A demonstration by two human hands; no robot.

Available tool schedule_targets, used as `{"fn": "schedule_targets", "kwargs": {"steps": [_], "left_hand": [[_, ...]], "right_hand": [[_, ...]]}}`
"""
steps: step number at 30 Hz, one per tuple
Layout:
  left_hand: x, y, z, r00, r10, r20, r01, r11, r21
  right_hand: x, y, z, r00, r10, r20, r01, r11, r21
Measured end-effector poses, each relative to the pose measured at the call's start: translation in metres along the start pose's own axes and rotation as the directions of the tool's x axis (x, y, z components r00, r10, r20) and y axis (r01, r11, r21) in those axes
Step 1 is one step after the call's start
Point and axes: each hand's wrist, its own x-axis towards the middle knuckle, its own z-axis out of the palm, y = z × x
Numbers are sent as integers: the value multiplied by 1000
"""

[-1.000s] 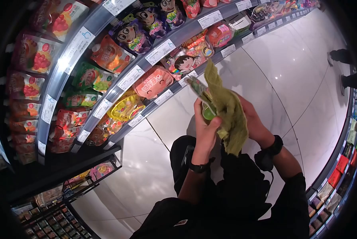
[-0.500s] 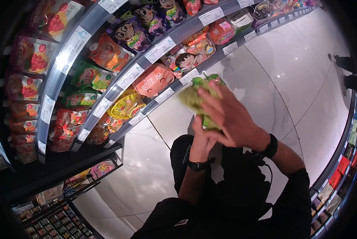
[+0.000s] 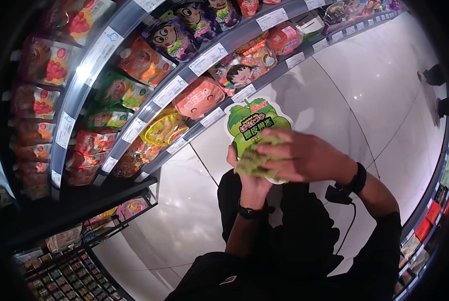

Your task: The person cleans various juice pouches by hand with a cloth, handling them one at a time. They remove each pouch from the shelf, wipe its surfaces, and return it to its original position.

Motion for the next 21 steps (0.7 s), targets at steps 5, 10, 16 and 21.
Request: {"fn": "schedule_targets", "kwargs": {"steps": [5, 10, 16, 21], "left_hand": [[-14, 4, 6, 991, -91, 102, 63, 966, 251], [-17, 8, 19, 991, -119, 54, 90, 925, 370], [-15, 11, 22, 952, -183, 246, 147, 977, 158], [-7, -1, 49, 959, -145, 241, 18, 886, 463]], "right_hand": [[8, 14, -10, 937, 342, -74, -342, 940, 10], [21, -11, -2, 967, 240, -88, -234, 969, 73], [1, -26, -37, 984, 170, 49, -163, 980, -117], [4, -26, -40, 869, 468, -163, -486, 869, -97]]}}
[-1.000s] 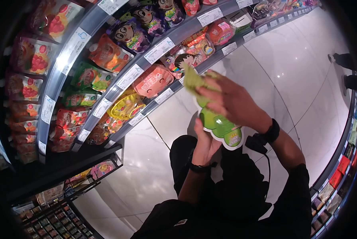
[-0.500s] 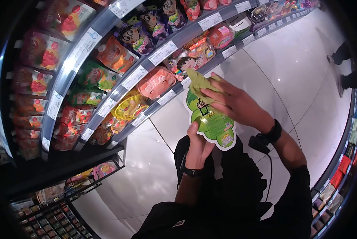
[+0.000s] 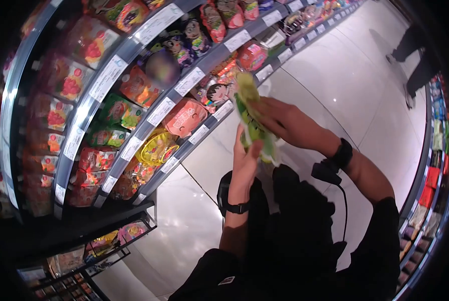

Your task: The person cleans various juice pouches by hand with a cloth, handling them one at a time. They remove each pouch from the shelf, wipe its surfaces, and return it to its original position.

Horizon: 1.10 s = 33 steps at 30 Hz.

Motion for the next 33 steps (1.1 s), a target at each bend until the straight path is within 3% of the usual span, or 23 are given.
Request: {"fn": "schedule_targets", "kwargs": {"steps": [1, 2, 3, 4, 6, 7, 8, 10, 11, 12, 14, 15, 16, 19, 20, 21, 22, 23, 24, 26, 28, 30, 33], "left_hand": [[3, 11, 10, 976, 209, 54, -199, 775, 600], [3, 19, 21, 910, 340, 236, -315, 199, 928], [3, 24, 32, 918, 357, 170, -251, 192, 949], [4, 25, 32, 916, 358, 178, -259, 191, 947], [12, 28, 31, 855, 454, 250, -266, -29, 963], [18, 29, 32, 826, 491, 277, -249, -123, 961], [24, 30, 33, 826, 496, 266, -235, -126, 964], [43, 32, 38, 883, 396, 252, -139, -293, 946], [53, 31, 40, 884, 367, 290, -163, -339, 927], [64, 30, 40, 880, 372, 294, -162, -346, 924], [82, 24, 36, 880, 294, 374, -310, -243, 919], [92, 15, 30, 895, 367, 253, -262, -27, 965], [107, 3, 18, 855, 496, 149, -202, 54, 978], [151, -30, -7, 886, 451, 112, -179, 109, 978], [166, -43, -15, 974, 225, -10, -69, 340, 938], [180, -54, -18, 996, -34, -86, 91, 524, 847], [194, -65, -20, 995, -33, -89, 93, 519, 850], [209, -78, -22, 995, 65, -78, 31, 532, 846], [221, -85, -20, 984, 163, -68, -31, 541, 840], [241, -94, -19, 980, 177, -86, -42, 611, 790], [258, -99, -22, 976, 175, -128, -14, 638, 770], [273, -103, -22, 969, 216, -117, -44, 622, 782], [298, -106, -17, 960, 271, -74, -96, 563, 821]], "right_hand": [[9, -8, -9, 980, 186, 65, -195, 961, 197], [13, -11, -15, 927, 340, 159, -375, 849, 372], [15, -7, -11, 931, 343, 125, -355, 766, 536], [17, -2, -15, 932, 343, 118, -351, 770, 533], [29, 10, -26, 886, 336, 321, -454, 482, 749], [33, 15, -33, 782, 414, 466, -606, 325, 726], [33, 26, -31, 781, 403, 477, -609, 322, 725], [38, 43, -32, 797, 402, 451, -599, 438, 670], [37, 47, -33, 801, 461, 382, -585, 471, 660], [37, 63, -33, 807, 454, 378, -578, 475, 664], [18, 112, -31, 789, 541, 291, -588, 528, 613], [9, 143, -35, 807, 471, 355, -575, 493, 653], [-1, 166, -36, 808, 474, 350, -572, 488, 659], [-20, 219, -46, 750, 538, 385, -646, 470, 602], [-20, 233, -47, 753, 533, 387, -643, 469, 606], [-20, 247, -47, 764, 543, 350, -611, 433, 663], [-19, 260, -46, 771, 555, 313, -575, 394, 717], [-15, 275, -44, 772, 552, 316, -574, 390, 720], [-11, 290, -39, 803, 546, 237, -527, 466, 711], [-7, 313, -34, 832, 530, 165, -478, 534, 697], [-5, 326, -31, 811, 533, 240, -515, 458, 725], [4, 333, -26, 829, 530, 179, -470, 487, 736], [20, 350, -38, 781, 606, 154, -454, 380, 806]]}}
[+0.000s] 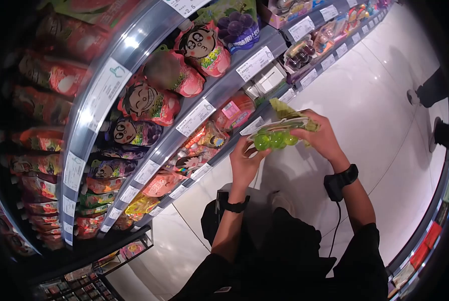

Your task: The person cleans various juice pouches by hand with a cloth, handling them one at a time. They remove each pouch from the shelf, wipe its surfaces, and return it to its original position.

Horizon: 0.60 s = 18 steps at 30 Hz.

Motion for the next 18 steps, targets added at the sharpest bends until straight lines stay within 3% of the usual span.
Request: {"fn": "schedule_targets", "kwargs": {"steps": [2, 3, 4, 5, 8, 11, 14, 16, 18], "left_hand": [[17, 1, 6, 999, 32, -3, -31, 998, 54], [27, 3, 11, 992, 126, -5, -125, 986, 112], [37, 6, 16, 976, 220, 1, -217, 962, 165], [45, 8, 20, 976, 220, 2, -217, 962, 163], [66, 16, 27, 990, 109, 84, -112, 993, 27], [84, 11, 30, 974, 116, 195, -106, 992, -62], [91, 5, 30, 980, 90, 177, -73, 992, -104], [93, -1, 31, 989, 91, 115, -71, 983, -167], [96, -6, 28, 991, 74, 114, -54, 984, -168]], "right_hand": [[18, -6, -15, 993, -119, 18, 119, 992, -30], [27, -9, -23, 993, -119, 21, 120, 992, -26], [37, -13, -32, 974, -228, 8, 228, 969, -98], [47, -16, -39, 942, -335, 2, 330, 928, -172], [78, -23, -53, 946, -320, -46, 307, 933, -186], [110, -19, -58, 943, -331, -44, 316, 926, -206], [131, -16, -54, 923, -383, -29, 374, 912, -167], [142, -18, -45, 865, -498, 58, 497, 838, -223], [152, -21, -40, 879, -469, 87, 475, 847, -237]]}}
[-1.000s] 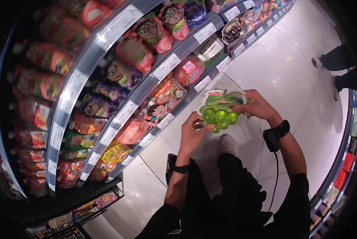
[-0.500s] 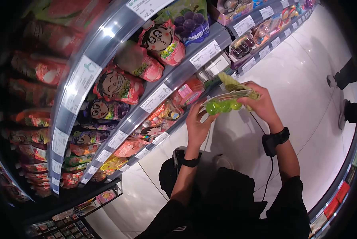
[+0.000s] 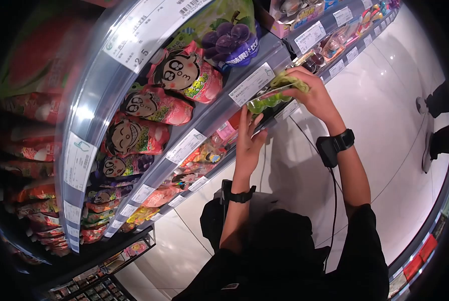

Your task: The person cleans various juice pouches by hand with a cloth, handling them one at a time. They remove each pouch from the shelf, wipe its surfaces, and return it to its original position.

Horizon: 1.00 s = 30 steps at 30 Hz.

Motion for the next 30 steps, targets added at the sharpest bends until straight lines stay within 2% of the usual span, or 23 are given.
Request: {"fn": "schedule_targets", "kwargs": {"steps": [1, 2, 3, 5, 6, 8, 12, 14, 17, 18, 20, 21, 23, 24, 25, 27, 28, 30], "left_hand": [[2, -3, -2, 1000, -12, -4, 12, 1000, -3], [4, -10, -5, 1000, 18, 3, -18, 1000, 23], [7, -11, -3, 1000, 19, 4, -19, 1000, 20], [7, -12, 2, 1000, -22, -6, 23, 995, 99], [9, -16, 5, 1000, -25, -9, 26, 995, 96], [13, -22, 12, 996, -70, -53, 72, 997, 38], [17, -21, 18, 995, -47, -85, 49, 999, 20], [17, -16, 13, 996, -48, -79, 48, 999, -3], [12, -6, 14, 993, -92, -72, 90, 995, -40], [12, -5, 16, 993, -96, -68, 93, 995, -41], [14, -2, 18, 993, -47, -108, 52, 998, 41], [15, -2, 17, 993, -47, -106, 51, 998, 39], [22, 0, 12, 965, -23, -263, 33, 999, 33], [26, 6, 8, 973, -32, -230, 55, 994, 92], [29, 11, 8, 972, -33, -233, 56, 994, 93], [32, 17, 5, 965, -184, -187, 192, 981, 29], [33, 17, 4, 964, -187, -191, 196, 980, 31], [38, 14, 5, 961, -222, -164, 214, 975, -66]], "right_hand": [[5, 2, 1, 999, 19, 36, -19, 1000, -14], [8, 7, 0, 992, 103, 69, -100, 994, -41], [12, 13, 2, 992, 104, 68, -101, 994, -45], [16, 25, 10, 997, 66, -30, -67, 996, -57], [18, 23, 13, 997, 69, -27, -70, 996, -58], [18, 17, 21, 995, 11, -99, -37, 964, -264], [18, 17, 31, 974, 70, -214, -111, 977, -182], [18, 26, 25, 993, 71, -92, -81, 991, -108], [20, 44, 21, 994, 92, -55, -94, 995, -22], [19, 44, 20, 994, 97, -58, -98, 995, -24], [20, 42, 20, 966, 241, -98, -255, 952, -169], [19, 29, 25, 965, 241, -100, -255, 952, -170], [11, -5, 39, 941, 113, -320, -197, 950, -244], [6, 1, 48, 907, -67, -415, -98, 926, -364], [4, 6, 52, 909, -65, -413, -98, 927, -362], [0, 14, 61, 828, -264, -495, -45, 848, -528], [-3, 16, 64, 830, -260, -493, -46, 850, -525], [-4, 20, 66, 783, -346, -517, -6, 827, -562]]}}
